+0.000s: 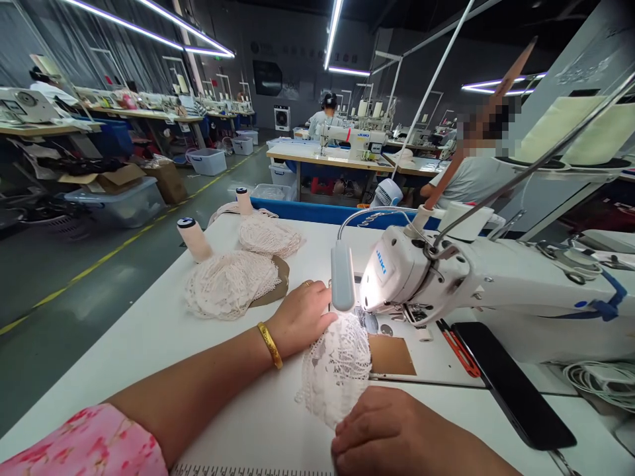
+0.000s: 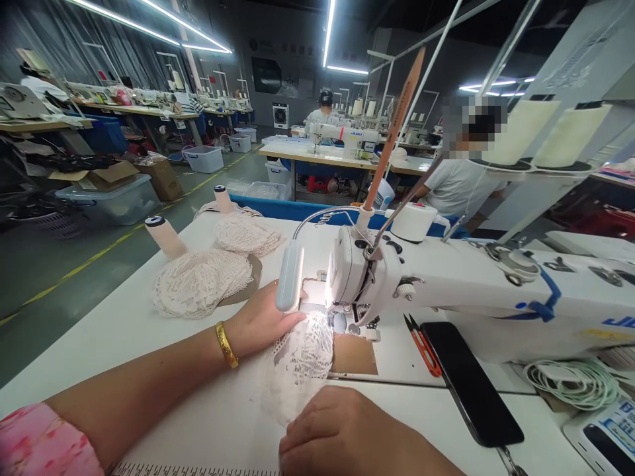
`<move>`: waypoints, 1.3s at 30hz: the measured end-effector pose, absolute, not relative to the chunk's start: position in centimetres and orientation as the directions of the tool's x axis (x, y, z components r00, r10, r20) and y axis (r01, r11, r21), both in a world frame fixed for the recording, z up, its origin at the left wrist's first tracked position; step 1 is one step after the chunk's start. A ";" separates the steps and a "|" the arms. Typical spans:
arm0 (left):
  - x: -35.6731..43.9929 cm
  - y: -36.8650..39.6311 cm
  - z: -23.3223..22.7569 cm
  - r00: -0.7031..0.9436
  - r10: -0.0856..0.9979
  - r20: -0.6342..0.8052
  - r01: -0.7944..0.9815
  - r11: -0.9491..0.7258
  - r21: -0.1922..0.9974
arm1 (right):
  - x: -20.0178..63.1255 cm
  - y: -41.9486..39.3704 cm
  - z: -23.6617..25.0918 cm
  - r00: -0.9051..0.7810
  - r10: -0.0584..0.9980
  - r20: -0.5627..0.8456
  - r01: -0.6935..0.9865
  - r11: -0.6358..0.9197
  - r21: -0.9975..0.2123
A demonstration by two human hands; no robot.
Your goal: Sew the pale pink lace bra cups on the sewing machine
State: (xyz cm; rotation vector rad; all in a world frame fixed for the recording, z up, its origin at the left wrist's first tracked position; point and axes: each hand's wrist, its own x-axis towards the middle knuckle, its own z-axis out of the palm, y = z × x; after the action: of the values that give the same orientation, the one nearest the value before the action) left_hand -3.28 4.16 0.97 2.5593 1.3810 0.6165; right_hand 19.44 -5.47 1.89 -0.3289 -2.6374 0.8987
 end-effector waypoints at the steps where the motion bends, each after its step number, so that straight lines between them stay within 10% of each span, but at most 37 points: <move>1: -3.2 4.0 1.0 0.519 0.808 0.279 0.741 -0.588 0.323 | 19.3 -5.6 1.9 -0.920 0.318 0.228 0.087 0.733 -0.675; 7: -2.4 2.5 0.9 0.683 0.661 0.310 0.609 -0.750 0.258 | 19.7 -5.9 2.3 -0.894 0.399 0.205 0.021 0.494 -0.869; 14: -1.4 1.5 0.7 0.644 0.568 0.512 0.501 -0.819 0.279 | 21.8 -4.6 -0.8 -0.232 0.941 0.246 0.598 0.338 -0.727; 39: -0.5 0.8 0.8 0.564 0.414 0.715 0.371 -0.900 0.228 | 21.1 -3.6 -1.0 -0.370 0.803 0.467 0.613 0.589 -0.526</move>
State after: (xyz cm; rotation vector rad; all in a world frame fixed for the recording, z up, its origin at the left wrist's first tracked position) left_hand -0.47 0.80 0.78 2.7318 0.6864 1.2703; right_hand 21.14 -3.61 -0.97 -1.1189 -2.1095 0.3431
